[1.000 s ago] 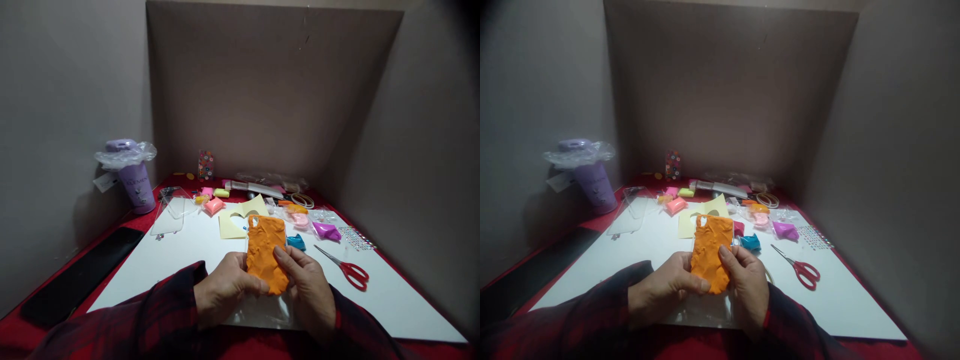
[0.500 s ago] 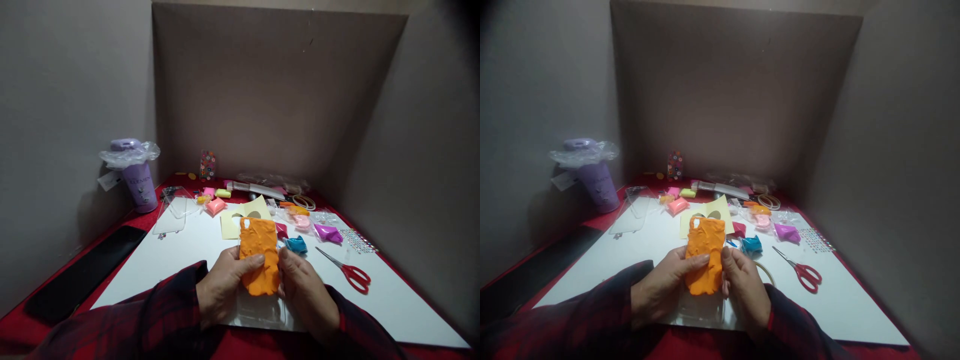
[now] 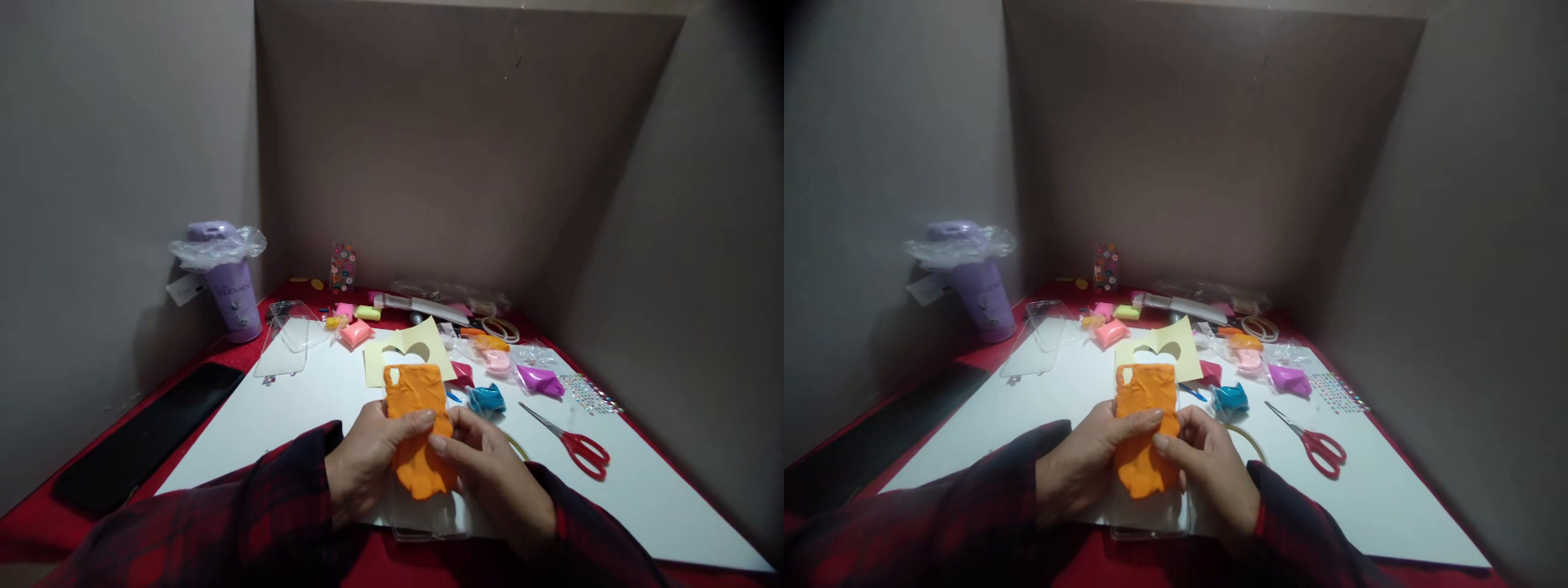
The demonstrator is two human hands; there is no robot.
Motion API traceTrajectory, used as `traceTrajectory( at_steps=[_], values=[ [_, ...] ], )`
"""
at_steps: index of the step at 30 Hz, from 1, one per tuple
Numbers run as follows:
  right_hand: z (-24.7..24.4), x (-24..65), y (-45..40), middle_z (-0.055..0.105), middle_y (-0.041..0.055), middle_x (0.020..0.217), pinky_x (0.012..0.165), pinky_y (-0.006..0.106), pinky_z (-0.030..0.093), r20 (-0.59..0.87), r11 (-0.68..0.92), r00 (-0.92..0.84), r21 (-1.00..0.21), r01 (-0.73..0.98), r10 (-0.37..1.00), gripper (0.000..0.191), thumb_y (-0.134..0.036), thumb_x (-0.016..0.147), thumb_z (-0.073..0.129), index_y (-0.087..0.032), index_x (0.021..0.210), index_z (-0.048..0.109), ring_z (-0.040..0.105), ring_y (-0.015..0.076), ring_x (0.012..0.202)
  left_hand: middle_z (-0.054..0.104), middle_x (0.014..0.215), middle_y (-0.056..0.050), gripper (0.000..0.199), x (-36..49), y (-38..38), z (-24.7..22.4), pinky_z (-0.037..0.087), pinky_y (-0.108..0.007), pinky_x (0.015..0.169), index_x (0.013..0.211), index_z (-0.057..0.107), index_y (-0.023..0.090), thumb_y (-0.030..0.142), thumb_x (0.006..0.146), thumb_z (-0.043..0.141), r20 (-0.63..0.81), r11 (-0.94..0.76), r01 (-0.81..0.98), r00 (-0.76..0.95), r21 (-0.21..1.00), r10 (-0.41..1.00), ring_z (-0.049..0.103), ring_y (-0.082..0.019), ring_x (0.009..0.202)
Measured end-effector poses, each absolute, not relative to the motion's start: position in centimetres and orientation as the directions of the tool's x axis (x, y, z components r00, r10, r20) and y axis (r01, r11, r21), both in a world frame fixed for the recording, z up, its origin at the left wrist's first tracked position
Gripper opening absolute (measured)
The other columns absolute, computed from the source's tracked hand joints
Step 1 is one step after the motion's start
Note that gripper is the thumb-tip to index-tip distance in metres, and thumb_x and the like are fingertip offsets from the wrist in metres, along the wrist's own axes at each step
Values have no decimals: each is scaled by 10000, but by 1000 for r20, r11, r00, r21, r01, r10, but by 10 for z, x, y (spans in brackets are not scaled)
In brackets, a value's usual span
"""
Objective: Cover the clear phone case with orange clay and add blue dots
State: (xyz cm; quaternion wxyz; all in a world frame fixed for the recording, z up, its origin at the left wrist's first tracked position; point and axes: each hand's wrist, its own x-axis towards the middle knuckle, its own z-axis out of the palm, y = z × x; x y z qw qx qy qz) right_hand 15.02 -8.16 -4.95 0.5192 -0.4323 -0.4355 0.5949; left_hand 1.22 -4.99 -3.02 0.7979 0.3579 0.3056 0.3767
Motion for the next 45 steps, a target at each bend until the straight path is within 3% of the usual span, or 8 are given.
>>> traceTrajectory(
  at_steps=[5,10,18,27,33,37,45],
  values=[
    [-49,149,-83,509,-42,580,627,298,464,-115,-154,-133,-929,-337,984,210,-210,645,684,-176,828,586,470,106,489,651,810,-123,303,12,-49,-33,479,-314,656,939,581,69,214,685,659,-199,433,-392,511,812,836,621,-200,674],
    [-47,149,-85,562,-6,676,615,287,462,-130,-176,-148,-916,-362,980,221,-168,602,685,-167,784,559,549,151,614,647,865,-136,308,11,-47,-36,478,-318,682,946,582,65,213,687,661,-183,423,-406,511,810,840,621,-204,716],
    [-55,154,-83,587,-2,753,638,265,433,-55,-138,-221,-915,-380,974,294,-101,573,708,-182,795,534,548,152,690,644,844,-124,290,11,-45,-39,482,-323,697,922,595,64,201,677,671,-191,431,-420,501,799,844,614,-192,708],
    [-52,159,-83,549,0,806,707,285,421,-28,-88,-233,-964,-250,972,382,-213,573,789,-187,837,514,531,173,801,644,840,-124,267,11,-39,-41,487,-306,665,911,582,67,199,693,660,-194,398,-436,441,808,876,610,-181,675],
    [-53,161,-84,508,-12,629,548,230,361,-74,-93,-160,-989,-112,984,303,-459,809,553,-163,758,518,453,101,571,643,862,-125,275,11,-39,-38,492,-306,659,935,576,71,207,707,650,-183,396,-446,448,803,875,612,-183,685],
    [-51,158,-84,514,-7,606,538,225,344,-116,-131,-99,-979,-157,988,311,-426,750,633,-148,682,512,442,97,558,637,860,-121,289,11,-42,-35,490,-306,656,936,584,66,207,696,661,-170,395,-420,479,817,861,610,-179,679],
    [-53,160,-82,557,-9,588,526,221,353,-148,-170,-108,-957,-235,983,248,-310,643,730,-148,702,551,477,98,528,630,862,-108,268,11,-42,-36,483,-296,648,931,575,79,203,705,648,-182,397,-431,458,810,870,603,-167,671]
  ],
)
